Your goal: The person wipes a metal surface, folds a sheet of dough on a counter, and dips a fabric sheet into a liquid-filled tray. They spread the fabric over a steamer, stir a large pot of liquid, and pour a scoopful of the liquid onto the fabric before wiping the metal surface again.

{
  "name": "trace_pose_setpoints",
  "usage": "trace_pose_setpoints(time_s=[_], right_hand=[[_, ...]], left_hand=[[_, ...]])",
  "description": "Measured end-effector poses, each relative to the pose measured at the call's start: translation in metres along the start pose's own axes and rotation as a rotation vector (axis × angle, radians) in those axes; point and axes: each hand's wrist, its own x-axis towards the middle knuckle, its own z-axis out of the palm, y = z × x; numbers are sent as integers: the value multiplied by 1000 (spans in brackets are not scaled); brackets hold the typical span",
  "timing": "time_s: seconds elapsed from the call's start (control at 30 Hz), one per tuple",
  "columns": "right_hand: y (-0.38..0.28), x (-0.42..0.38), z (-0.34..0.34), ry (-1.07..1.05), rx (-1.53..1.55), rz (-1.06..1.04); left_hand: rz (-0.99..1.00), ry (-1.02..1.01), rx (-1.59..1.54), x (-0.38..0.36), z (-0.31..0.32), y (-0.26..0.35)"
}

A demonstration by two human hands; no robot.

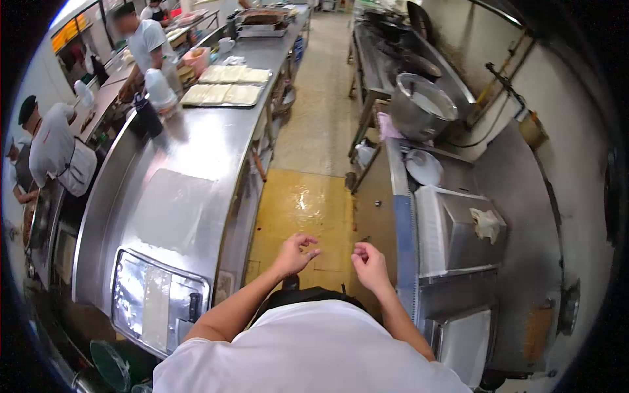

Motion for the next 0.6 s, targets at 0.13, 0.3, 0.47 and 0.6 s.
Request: trace_pose_setpoints(time_s=[0.13,0.3,0.47,0.6], right_hand=[[-38,52,44,-130,4,-51],[-56,109,86,-269,37,-101],[-57,179,126,-394,7,-193],[-59,231,152,-522,55,-231]], left_hand=[[-51,95,5,5,-54,-27],[-194,268,-126,14,-85,-35],[-222,396,-119,28,-97,-66],[-332,520,-107,62,-109,-66]])
